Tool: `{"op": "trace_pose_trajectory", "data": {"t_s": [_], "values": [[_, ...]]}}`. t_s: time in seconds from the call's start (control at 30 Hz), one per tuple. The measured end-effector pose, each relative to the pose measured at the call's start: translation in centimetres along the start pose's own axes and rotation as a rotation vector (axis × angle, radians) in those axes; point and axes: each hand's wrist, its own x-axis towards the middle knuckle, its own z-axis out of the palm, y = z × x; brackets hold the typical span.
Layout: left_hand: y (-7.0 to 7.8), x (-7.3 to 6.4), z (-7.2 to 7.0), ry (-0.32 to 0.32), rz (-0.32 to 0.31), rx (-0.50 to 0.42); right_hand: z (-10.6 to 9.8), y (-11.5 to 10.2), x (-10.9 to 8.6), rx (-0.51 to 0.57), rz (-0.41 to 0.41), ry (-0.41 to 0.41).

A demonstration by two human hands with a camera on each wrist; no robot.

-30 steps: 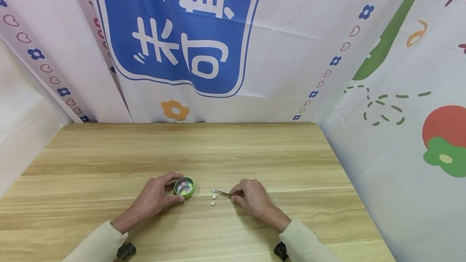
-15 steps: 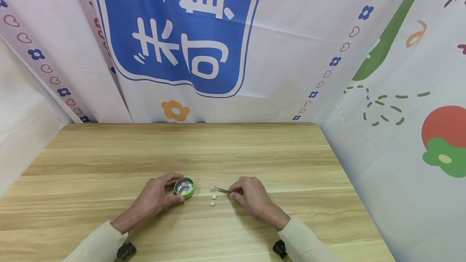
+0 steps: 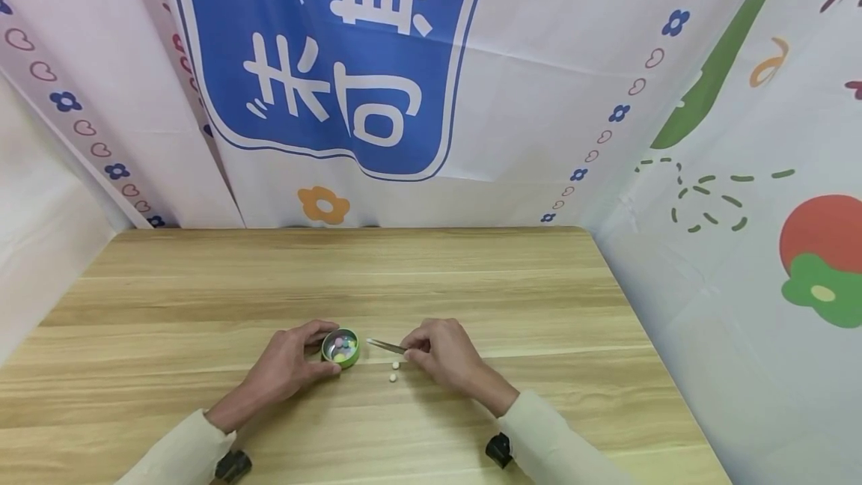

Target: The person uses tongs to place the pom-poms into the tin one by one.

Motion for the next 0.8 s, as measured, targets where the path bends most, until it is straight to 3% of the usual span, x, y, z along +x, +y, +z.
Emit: {"op": "trace_pose_trajectory", "data": {"t_s": [0.8], "values": [[-0.2, 0.0, 0.0, 0.009, 0.021, -0.009, 2.1, -1.0, 1.2, 0.000, -0.012, -0.039]]}}
